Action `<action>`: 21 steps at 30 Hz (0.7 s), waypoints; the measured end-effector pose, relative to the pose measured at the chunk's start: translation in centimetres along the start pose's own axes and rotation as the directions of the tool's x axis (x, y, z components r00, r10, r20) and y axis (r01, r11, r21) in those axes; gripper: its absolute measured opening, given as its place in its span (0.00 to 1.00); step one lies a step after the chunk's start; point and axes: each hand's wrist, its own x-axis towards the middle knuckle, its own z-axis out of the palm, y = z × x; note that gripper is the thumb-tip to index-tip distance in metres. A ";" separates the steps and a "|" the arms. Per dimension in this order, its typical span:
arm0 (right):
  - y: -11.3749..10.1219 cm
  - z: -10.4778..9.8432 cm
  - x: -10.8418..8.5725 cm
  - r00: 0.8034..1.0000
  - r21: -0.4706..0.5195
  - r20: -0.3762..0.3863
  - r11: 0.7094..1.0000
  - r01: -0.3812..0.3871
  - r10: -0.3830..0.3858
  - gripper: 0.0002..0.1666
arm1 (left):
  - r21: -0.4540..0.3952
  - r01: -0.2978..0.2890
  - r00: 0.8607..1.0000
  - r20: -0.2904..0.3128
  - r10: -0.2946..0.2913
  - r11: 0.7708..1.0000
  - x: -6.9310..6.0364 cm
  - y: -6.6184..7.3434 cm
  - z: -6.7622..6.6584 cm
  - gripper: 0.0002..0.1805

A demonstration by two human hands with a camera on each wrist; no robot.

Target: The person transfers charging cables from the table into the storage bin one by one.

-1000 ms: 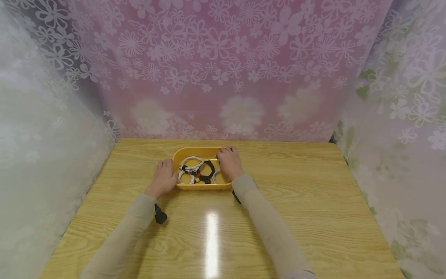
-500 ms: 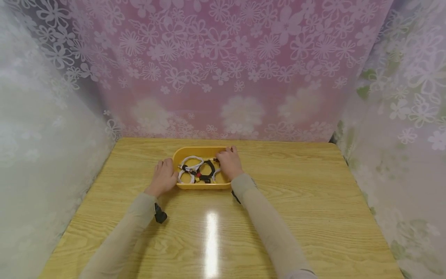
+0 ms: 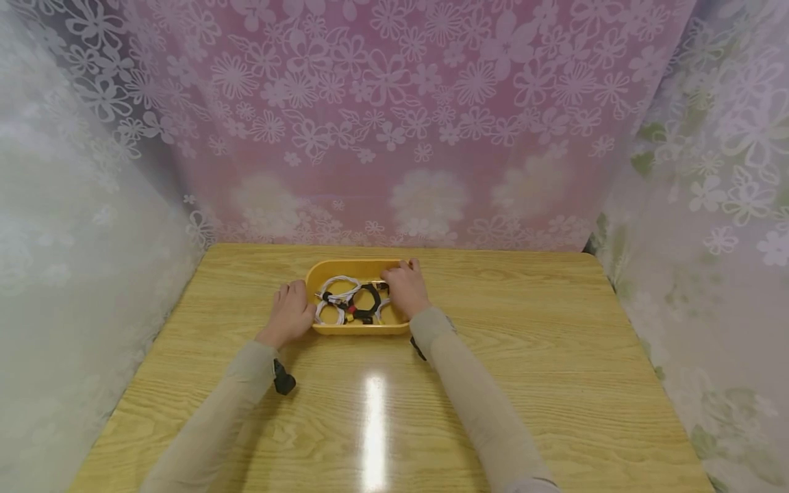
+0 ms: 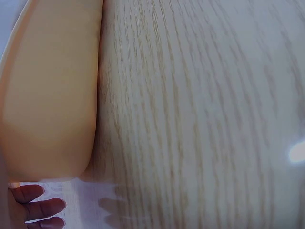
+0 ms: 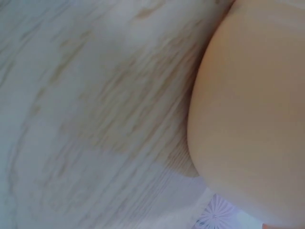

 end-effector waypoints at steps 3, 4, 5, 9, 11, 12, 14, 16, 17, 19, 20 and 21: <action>0.0 -0.2 0.0 1.000 0.071 -0.014 0.997 -0.013 0.014 0.15 | 0.001 0.001 1.000 0.001 -0.001 1.000 0.0 0.0 0.0 0.08; 0.1 -0.1 0.0 0.999 0.110 -0.030 0.994 -0.017 0.020 0.15 | 0.001 0.000 1.000 0.001 0.000 1.000 0.0 -0.1 0.0 0.09; 0.2 -0.2 0.0 0.999 0.153 -0.044 0.988 -0.021 0.028 0.14 | 0.001 -0.001 1.000 0.003 0.001 1.000 0.0 -0.1 0.0 0.09; 0.7 -0.1 -0.2 0.993 0.322 -0.102 0.946 -0.030 0.067 0.12 | -0.006 0.001 1.000 0.008 -0.001 1.000 0.0 0.0 0.0 0.08; 0.8 -0.3 -0.3 0.991 0.367 -0.104 0.929 -0.036 0.079 0.11 | -0.008 -0.001 1.000 0.009 0.001 1.000 0.0 0.1 0.0 0.08; 0.9 -0.3 -0.4 0.991 0.382 -0.107 0.924 -0.035 0.082 0.10 | -0.007 0.000 1.000 0.010 0.000 1.000 0.0 0.1 0.1 0.08; 1.0 -0.5 -0.6 0.991 0.413 -0.098 0.910 -0.041 0.090 0.10 | -0.008 -0.001 1.000 0.014 0.001 1.000 0.0 0.0 0.1 0.08; 1.2 -0.7 -1.0 0.991 0.436 -0.091 0.899 -0.045 0.093 0.11 | -0.009 0.000 1.000 0.018 0.000 1.000 0.1 0.0 0.1 0.08; 1.3 -0.7 -1.3 0.992 0.448 -0.086 0.893 -0.048 0.097 0.11 | -0.010 0.001 1.000 0.020 -0.001 1.000 0.1 -0.1 0.1 0.08; 1.4 -0.8 -1.8 0.991 0.466 -0.080 0.883 -0.054 0.103 0.10 | -0.009 0.003 1.000 0.024 -0.002 1.000 0.1 -0.2 0.1 0.09; 1.4 -0.9 -2.1 0.992 0.468 -0.079 0.882 -0.055 0.104 0.10 | -0.007 0.002 1.000 0.026 -0.002 1.000 0.1 -0.2 0.1 0.10; 1.5 -0.9 -2.3 0.991 0.461 -0.083 0.886 -0.053 0.102 0.09 | -0.004 0.001 1.000 0.030 -0.001 1.000 0.1 -0.3 0.1 0.10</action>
